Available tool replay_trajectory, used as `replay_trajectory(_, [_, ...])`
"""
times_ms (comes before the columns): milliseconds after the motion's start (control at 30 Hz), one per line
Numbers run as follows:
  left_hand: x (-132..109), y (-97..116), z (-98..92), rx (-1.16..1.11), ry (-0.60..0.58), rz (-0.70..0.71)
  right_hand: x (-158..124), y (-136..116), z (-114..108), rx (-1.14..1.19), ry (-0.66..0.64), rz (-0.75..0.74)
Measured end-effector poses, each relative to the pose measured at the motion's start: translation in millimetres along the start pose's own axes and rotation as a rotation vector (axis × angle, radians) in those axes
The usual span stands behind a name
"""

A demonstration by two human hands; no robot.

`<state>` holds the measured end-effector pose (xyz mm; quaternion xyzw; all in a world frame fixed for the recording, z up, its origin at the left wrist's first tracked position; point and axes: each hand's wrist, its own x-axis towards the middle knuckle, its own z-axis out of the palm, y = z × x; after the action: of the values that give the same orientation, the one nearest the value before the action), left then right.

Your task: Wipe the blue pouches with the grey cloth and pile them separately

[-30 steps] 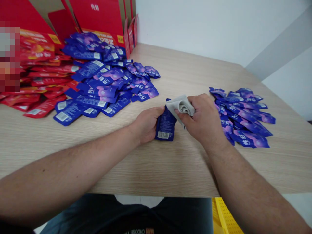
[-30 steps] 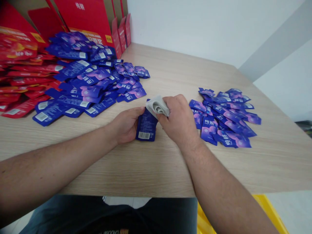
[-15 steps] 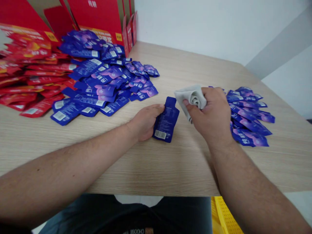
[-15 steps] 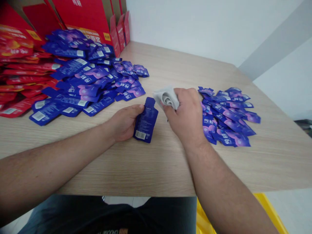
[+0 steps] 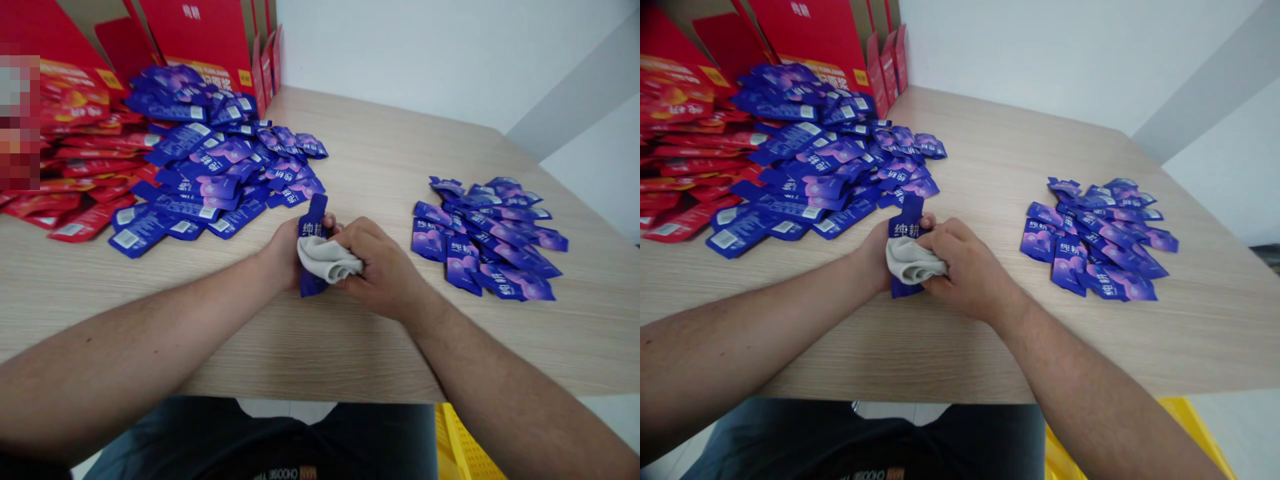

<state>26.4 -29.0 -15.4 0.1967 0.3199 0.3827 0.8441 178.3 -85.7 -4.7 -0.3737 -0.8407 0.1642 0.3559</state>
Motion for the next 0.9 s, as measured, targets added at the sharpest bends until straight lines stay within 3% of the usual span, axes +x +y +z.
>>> replay_trajectory(100, [-0.1,7.7,-2.9,-0.06,-0.125,-0.078,-0.3,-2.0,-2.0,0.076,-0.166,-0.043])
replay_trajectory(200, [1.2,10.6,-4.3,-0.059,-0.159,-0.08,-0.2,-2.7,-3.0,0.045,-0.132,-0.019])
replay_trajectory(267, [2.4,9.4,-3.9,-0.04,-0.096,-0.048,-0.1,-1.6,-1.7,-0.006,-0.086,0.025])
replay_trajectory(367, [3.0,5.4,-1.1,-0.007,0.111,0.007,-0.2,2.6,2.0,-0.08,-0.036,0.099])
replay_trajectory(433, [2.5,2.2,1.3,0.022,0.189,0.044,-0.5,6.1,4.3,-0.134,0.006,0.14])
replay_trajectory(600, [5.0,-3.8,1.8,0.071,0.063,0.001,-0.5,12.4,4.1,-0.279,0.123,0.28])
replay_trajectory(733, [10.6,-6.2,-1.1,0.048,0.066,-0.074,0.1,15.6,-0.1,-0.348,0.185,0.325])
replay_trajectory(900, [10.4,-6.6,0.9,0.058,0.099,0.008,-0.1,12.6,-1.3,-0.312,0.031,0.229])
